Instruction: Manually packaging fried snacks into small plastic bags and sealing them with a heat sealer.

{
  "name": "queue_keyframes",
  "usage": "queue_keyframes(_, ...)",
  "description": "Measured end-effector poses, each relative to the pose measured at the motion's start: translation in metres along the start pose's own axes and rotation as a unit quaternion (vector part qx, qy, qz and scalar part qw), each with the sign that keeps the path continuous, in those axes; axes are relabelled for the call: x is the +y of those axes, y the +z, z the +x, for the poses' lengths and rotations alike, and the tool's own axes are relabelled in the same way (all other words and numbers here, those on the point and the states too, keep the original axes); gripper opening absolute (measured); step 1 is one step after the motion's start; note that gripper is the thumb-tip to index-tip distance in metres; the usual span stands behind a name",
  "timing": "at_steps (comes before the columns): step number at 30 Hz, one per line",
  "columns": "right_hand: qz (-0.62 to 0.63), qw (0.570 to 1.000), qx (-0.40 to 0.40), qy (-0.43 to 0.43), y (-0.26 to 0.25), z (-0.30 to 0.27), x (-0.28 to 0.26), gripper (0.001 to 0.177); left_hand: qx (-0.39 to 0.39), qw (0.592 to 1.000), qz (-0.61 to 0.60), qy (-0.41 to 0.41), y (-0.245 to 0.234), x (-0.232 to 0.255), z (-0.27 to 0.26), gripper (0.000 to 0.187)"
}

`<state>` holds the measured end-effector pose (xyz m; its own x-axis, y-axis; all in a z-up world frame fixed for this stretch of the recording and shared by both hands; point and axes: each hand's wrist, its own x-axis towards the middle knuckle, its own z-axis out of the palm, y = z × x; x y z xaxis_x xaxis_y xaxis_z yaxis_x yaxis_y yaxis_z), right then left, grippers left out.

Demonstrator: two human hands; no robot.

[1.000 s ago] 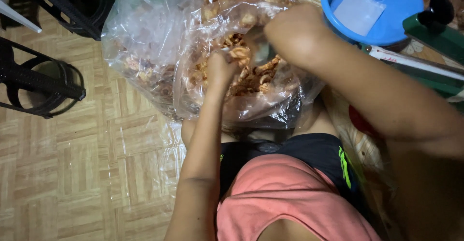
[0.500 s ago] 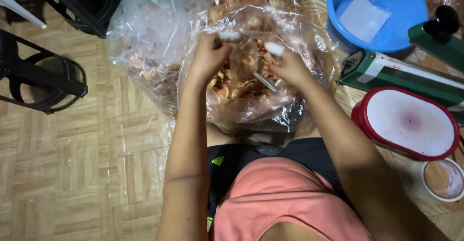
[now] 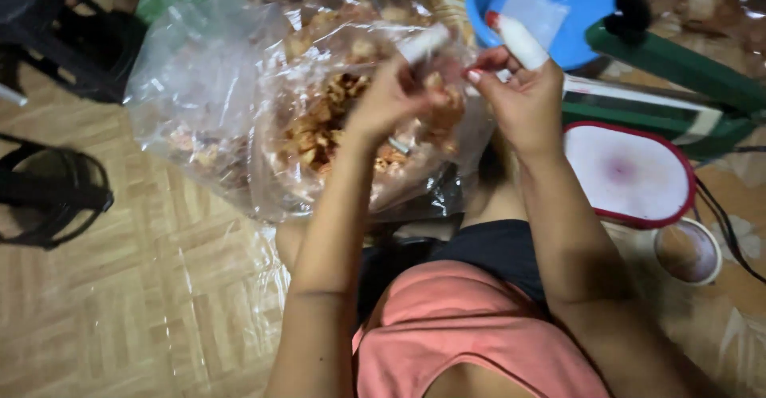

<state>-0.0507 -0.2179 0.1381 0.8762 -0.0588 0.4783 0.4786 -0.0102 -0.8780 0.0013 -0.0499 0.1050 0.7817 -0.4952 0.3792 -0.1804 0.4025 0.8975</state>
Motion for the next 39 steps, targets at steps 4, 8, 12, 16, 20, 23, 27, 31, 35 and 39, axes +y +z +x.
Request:
queue_keyframes(4,-0.021,0.999,0.032,0.013,-0.020,-0.010,-0.032,0.051,0.067,0.993,-0.096,-0.008,0.041,-0.020,0.013,0.048)
queue_keyframes(8,-0.022,0.994,0.107,-0.019,-0.052,-0.013,-0.040,0.033,0.002,0.996,-0.088,0.030,0.071,-0.021,0.028,0.061)
queue_keyframes(12,0.011,0.987,0.153,-0.044,-0.082,-0.019,-0.056,0.053,-0.070,0.986,-0.146,-0.038,0.097,-0.072,0.029,0.061)
queue_keyframes(16,-0.021,0.983,0.167,-0.078,-0.100,-0.033,-0.061,0.052,-0.056,0.981,-0.176,-0.051,0.128,-0.068,0.033,0.063)
queue_keyframes(20,-0.242,0.944,0.220,-0.027,-0.150,-0.088,0.020,0.031,-0.032,0.996,-0.062,0.048,0.151,-0.090,0.043,0.076)
queue_keyframes(23,-0.360,0.884,0.295,0.042,-0.158,-0.108,0.052,0.049,0.020,0.994,0.014,0.111,0.190,-0.081,0.038,0.079)
queue_keyframes(27,-0.266,0.914,0.304,-0.040,-0.124,-0.090,0.019,0.045,0.039,0.983,0.070,0.167,0.214,-0.084,0.042,0.077)
queue_keyframes(31,-0.195,0.927,0.306,-0.095,-0.115,-0.093,0.019,0.044,0.023,0.977,0.088,0.195,0.205,-0.100,0.051,0.081)
queue_keyframes(35,-0.105,0.942,0.301,-0.108,-0.113,-0.080,0.004,0.041,0.037,0.981,0.042,0.186,0.196,-0.100,0.056,0.068)
queue_keyframes(39,-0.137,0.928,0.309,-0.156,-0.112,-0.073,-0.012,0.027,0.089,0.971,0.020,0.223,0.199,-0.085,0.057,0.036)
